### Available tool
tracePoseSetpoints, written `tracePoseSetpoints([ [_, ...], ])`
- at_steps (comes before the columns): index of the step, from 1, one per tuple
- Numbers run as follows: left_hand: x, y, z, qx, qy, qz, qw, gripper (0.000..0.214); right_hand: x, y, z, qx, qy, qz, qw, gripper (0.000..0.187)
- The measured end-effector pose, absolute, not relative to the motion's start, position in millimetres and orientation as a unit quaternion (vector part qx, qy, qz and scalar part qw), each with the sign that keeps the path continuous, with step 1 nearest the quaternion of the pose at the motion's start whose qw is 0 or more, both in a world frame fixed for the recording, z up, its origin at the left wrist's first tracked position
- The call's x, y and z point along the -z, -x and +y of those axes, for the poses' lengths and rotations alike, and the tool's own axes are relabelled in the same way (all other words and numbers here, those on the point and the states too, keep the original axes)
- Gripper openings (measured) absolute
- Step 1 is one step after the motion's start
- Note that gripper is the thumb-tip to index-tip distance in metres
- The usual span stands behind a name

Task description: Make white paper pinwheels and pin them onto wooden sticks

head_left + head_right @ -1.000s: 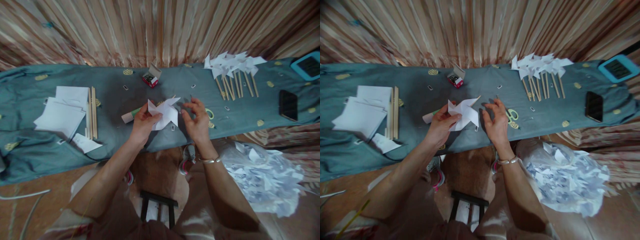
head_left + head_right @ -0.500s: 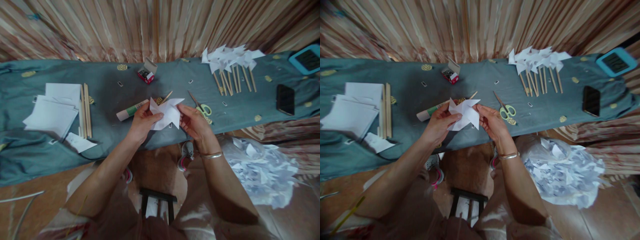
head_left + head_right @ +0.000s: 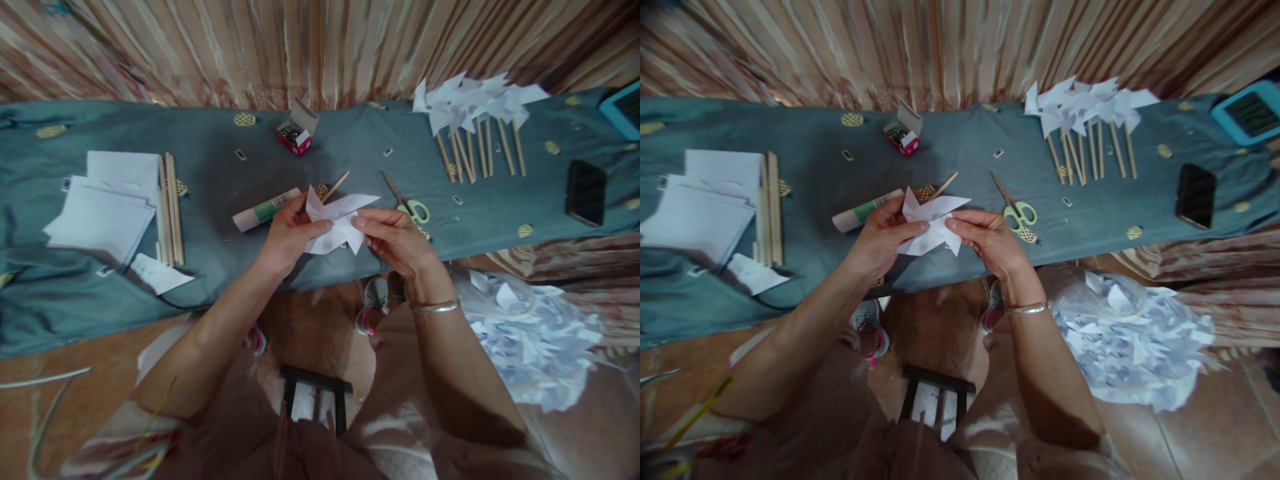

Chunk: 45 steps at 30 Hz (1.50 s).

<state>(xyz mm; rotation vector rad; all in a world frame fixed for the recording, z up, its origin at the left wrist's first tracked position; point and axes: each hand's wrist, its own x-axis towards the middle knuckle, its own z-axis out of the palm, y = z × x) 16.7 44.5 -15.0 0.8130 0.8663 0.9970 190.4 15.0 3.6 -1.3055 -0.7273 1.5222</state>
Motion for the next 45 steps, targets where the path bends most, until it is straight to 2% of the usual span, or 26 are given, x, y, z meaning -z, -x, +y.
tracePoseSetpoints([
  [12, 18.7, -14.1, 46.5, -0.444, -0.391, 0.393, 0.704, 0.052, -2.9, -191.7, 11.7, -0.607, 0.542, -0.342, 0.470, 0.028],
  [19, 22.8, -14.0, 47.8, -0.436, -0.428, 0.386, 0.691, 0.057, 0.4, -194.0, 10.2, -0.572, 0.578, -0.387, 0.434, 0.029],
  [32, 24.5, -15.9, 46.8, -0.437, -0.438, 0.384, 0.685, 0.058, 3.3, -193.7, 6.5, -0.504, 0.576, -0.482, 0.426, 0.014],
  [45, 28.0, -16.9, 46.5, -0.426, -0.450, 0.391, 0.681, 0.056, 1.0, -186.9, 5.0, -0.476, 0.582, -0.505, 0.424, 0.024],
])
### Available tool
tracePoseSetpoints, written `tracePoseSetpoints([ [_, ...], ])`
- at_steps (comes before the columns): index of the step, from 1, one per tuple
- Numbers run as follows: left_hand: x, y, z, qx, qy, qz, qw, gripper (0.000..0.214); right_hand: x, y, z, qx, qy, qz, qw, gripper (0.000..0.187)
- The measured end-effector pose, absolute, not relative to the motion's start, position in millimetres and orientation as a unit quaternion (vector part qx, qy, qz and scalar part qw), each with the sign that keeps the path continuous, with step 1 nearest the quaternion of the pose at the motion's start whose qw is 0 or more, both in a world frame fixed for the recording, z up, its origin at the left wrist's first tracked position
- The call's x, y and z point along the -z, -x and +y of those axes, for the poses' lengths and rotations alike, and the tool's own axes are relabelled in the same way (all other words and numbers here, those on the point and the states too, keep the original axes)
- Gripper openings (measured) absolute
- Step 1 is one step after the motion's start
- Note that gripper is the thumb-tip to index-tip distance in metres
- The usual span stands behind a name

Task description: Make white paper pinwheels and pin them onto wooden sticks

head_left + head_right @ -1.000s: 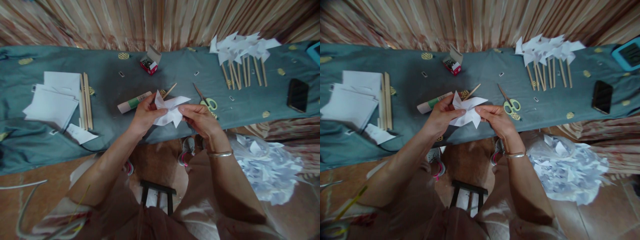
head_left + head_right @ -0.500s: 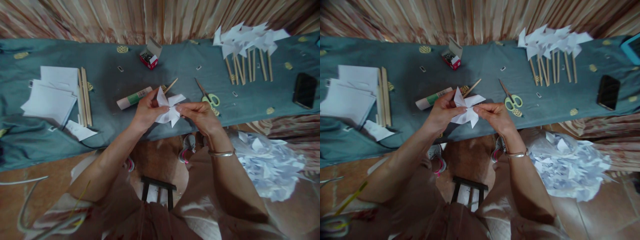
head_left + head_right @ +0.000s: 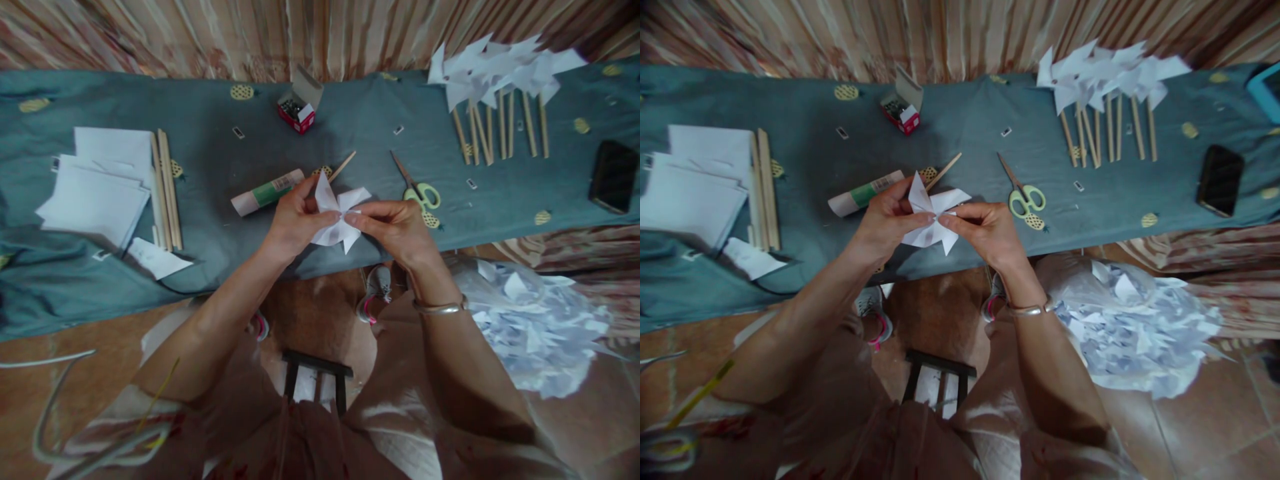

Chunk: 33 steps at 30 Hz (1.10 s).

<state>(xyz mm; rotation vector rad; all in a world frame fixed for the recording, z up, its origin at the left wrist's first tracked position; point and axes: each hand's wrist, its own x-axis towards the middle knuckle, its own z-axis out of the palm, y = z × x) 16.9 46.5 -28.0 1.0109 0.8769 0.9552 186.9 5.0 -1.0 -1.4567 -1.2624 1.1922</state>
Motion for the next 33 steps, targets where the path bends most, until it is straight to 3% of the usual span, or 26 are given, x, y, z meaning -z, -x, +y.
tracePoseSetpoints([
  [33, 23.2, -17.3, 43.7, -0.411, -0.449, 0.412, 0.678, 0.053, 4.2, -184.8, 5.9, -0.462, 0.592, -0.510, 0.419, 0.028],
])
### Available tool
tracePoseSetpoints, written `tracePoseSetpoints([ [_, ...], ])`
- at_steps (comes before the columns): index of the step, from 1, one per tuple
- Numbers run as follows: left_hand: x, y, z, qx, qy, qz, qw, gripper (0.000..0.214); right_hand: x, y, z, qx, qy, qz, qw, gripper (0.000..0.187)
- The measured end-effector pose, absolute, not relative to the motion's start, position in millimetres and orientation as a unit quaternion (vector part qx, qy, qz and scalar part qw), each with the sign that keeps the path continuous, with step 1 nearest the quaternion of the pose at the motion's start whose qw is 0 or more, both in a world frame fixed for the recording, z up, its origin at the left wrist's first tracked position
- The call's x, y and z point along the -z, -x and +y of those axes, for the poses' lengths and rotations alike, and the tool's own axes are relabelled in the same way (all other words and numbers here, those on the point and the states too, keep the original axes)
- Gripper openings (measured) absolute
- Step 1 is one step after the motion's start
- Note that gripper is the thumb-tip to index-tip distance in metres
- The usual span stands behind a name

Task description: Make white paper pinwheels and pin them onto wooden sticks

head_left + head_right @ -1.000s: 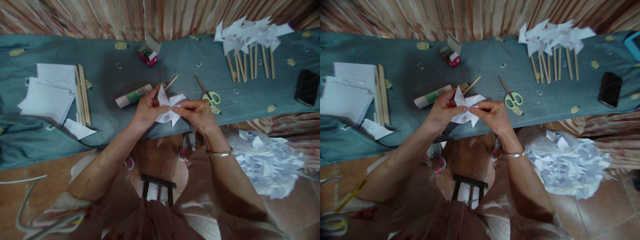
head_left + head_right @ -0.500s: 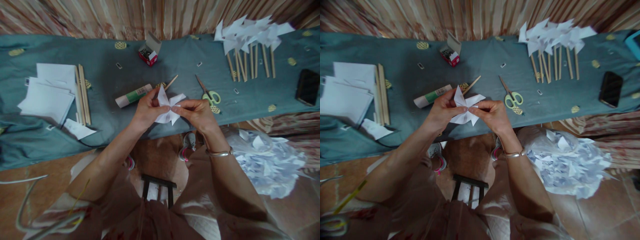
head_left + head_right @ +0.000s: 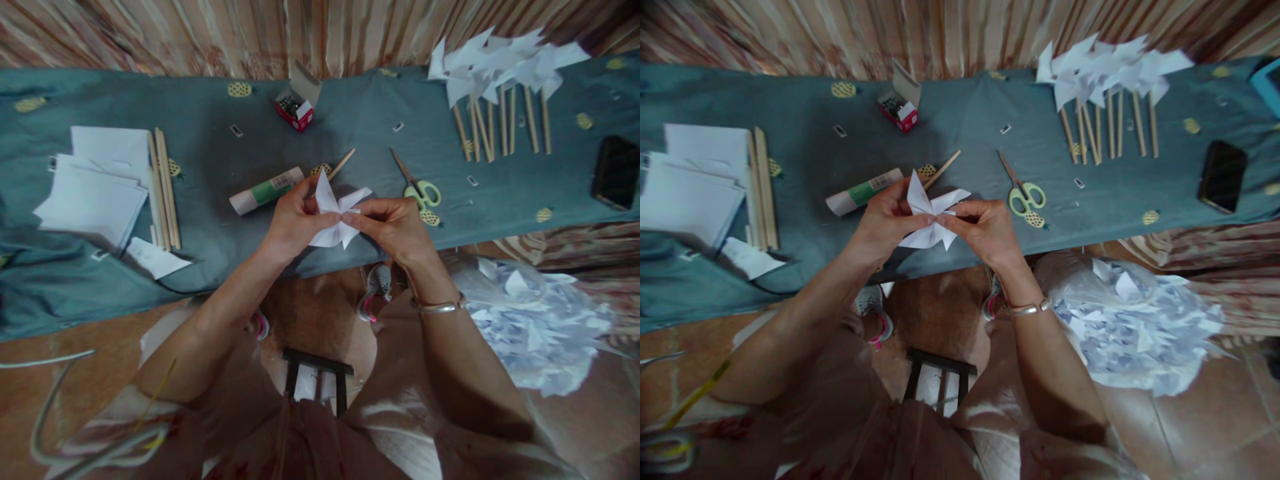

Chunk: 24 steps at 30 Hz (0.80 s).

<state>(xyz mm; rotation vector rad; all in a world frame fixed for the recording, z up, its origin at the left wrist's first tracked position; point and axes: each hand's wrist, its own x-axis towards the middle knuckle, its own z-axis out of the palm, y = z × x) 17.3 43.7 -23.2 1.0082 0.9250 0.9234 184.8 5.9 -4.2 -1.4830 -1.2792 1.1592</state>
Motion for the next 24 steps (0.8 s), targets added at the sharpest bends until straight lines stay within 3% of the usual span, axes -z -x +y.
tracePoseSetpoints([
  [17, 20.1, -17.3, 42.6, -0.440, -0.409, 0.411, 0.685, 0.052, -0.9, -180.3, 8.3, -0.600, 0.542, -0.383, 0.447, 0.027],
  [24, 20.3, -17.2, 42.0, -0.445, -0.414, 0.418, 0.676, 0.050, 1.9, -173.8, 10.5, -0.593, 0.537, -0.374, 0.469, 0.031],
])
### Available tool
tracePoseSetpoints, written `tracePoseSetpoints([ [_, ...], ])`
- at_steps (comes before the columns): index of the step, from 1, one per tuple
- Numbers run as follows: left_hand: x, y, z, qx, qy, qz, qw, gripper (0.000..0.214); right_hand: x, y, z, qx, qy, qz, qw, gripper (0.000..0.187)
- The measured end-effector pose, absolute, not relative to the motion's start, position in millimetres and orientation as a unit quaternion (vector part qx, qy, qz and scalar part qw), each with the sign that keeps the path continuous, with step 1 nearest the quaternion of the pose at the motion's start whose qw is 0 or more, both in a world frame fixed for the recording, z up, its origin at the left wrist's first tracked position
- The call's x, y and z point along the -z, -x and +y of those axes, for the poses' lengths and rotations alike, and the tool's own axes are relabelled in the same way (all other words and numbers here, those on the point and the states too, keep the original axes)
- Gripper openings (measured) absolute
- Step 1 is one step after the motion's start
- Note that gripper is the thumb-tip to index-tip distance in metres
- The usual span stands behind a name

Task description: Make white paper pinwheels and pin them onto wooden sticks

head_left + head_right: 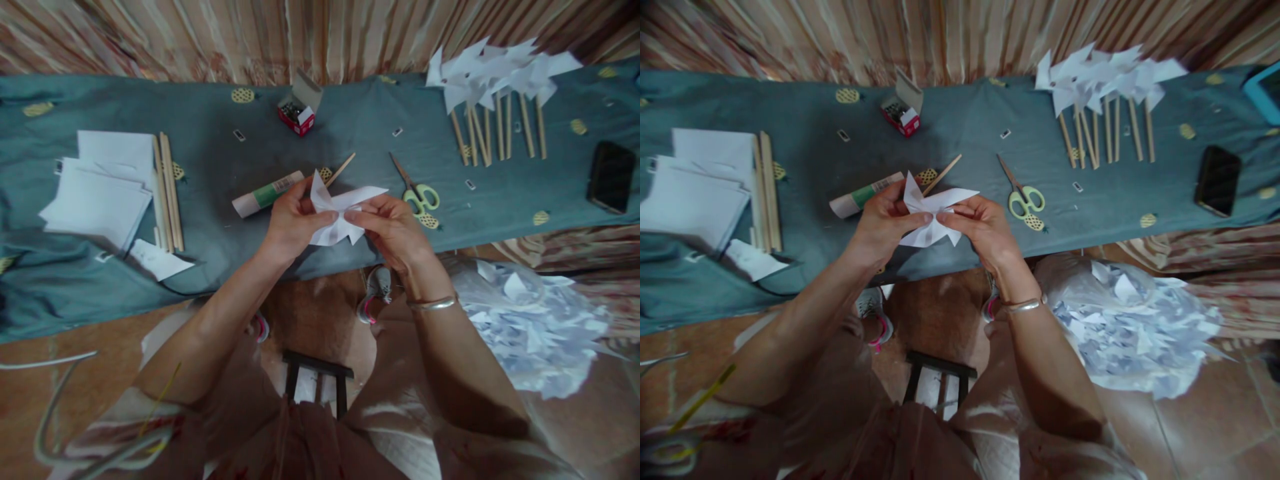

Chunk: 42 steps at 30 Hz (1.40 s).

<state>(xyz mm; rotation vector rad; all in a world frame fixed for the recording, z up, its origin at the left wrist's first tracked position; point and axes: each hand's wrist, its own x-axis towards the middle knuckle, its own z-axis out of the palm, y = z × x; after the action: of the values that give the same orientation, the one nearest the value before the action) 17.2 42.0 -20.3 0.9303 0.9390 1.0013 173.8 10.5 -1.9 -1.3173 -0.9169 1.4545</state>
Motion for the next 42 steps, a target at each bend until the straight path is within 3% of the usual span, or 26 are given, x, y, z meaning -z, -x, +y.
tracePoseSetpoints([
  [11, 20.9, -16.7, 42.6, -0.442, -0.420, 0.425, 0.669, 0.054, 4.6, -176.4, 10.8, -0.581, 0.543, -0.374, 0.477, 0.029],
  [22, 15.8, -17.1, 41.2, -0.451, -0.388, 0.415, 0.688, 0.046, 0.0, -178.6, 10.2, -0.583, 0.531, -0.375, 0.488, 0.024],
  [42, 19.7, -17.5, 45.3, -0.471, -0.391, 0.435, 0.660, 0.046, 12.4, -181.9, 14.7, -0.537, 0.525, -0.348, 0.561, 0.025],
])
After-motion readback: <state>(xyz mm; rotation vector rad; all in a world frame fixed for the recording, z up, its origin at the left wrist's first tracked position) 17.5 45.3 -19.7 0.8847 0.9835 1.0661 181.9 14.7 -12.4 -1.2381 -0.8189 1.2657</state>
